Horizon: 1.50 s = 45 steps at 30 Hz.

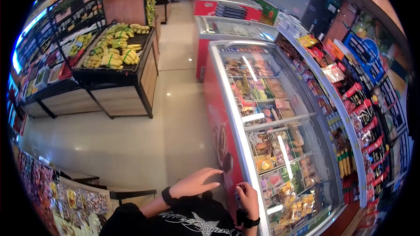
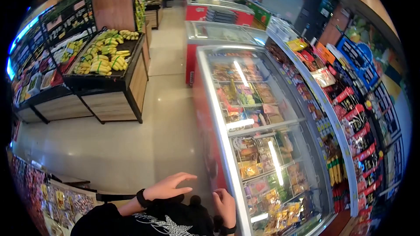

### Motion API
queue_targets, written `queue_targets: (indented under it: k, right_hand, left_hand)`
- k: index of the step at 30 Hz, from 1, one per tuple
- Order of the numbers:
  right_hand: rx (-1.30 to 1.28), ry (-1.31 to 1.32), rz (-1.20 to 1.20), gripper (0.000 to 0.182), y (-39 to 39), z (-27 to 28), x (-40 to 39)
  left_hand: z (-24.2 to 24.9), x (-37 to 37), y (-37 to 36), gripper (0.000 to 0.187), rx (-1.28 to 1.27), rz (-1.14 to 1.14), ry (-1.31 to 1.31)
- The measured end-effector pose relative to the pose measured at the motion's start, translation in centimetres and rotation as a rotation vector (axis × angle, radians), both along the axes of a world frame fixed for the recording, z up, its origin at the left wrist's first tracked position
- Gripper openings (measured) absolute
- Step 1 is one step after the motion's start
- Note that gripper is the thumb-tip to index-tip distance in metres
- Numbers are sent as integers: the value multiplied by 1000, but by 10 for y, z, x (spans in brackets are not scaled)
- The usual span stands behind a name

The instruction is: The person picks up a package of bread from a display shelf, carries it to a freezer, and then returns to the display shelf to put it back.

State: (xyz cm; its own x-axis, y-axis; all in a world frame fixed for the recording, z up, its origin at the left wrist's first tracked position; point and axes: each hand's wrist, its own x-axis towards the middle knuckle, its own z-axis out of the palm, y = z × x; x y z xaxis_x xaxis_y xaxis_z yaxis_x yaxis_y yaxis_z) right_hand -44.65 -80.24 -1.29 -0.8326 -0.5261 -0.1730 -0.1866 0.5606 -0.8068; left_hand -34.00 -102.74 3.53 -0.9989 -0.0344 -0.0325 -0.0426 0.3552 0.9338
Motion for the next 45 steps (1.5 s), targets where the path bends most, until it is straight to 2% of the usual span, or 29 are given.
queue_targets:
  k: [5,10,12,14,18,23,27,31,35,38,40,45]
  right_hand:
    - [0,11,-105,19,-4,1,40]
    - [10,-60,-328,19,14,5,79]
    - [1,47,-401,18,28,0,96]
    - [5,37,-511,18,39,1,115]
    - [-10,40,-712,18,68,1,149]
    - [-42,95,-942,19,105,5,194]
    - [-7,8,-1122,19,143,20,242]
    - [30,40,-1269,21,194,24,309]
    - [52,37,-1535,23,240,17,384]
    - [107,28,-1713,21,248,23,445]
    - [56,-6,-1831,21,254,28,476]
    - [68,-41,-2029,22,250,3,536]
  left_hand:
    - [-12,2,-6,48,31,-157,-31]
    - [-21,-6,8,49,29,-390,-81]
    - [-22,-11,19,49,57,-485,-84]
    - [-23,-16,28,49,45,-584,-91]
    - [-4,-29,62,51,39,-753,-147]
    - [-5,-30,124,50,67,-970,-89]
    - [-5,-18,190,50,75,-1127,-90]
    - [-10,14,266,51,82,-1292,-52]
    - [-29,56,338,50,110,-1492,-84]
    - [-27,93,385,51,70,-1623,-43]
    - [-23,115,415,51,66,-1715,1]
    - [-10,161,473,50,6,-1941,-74]
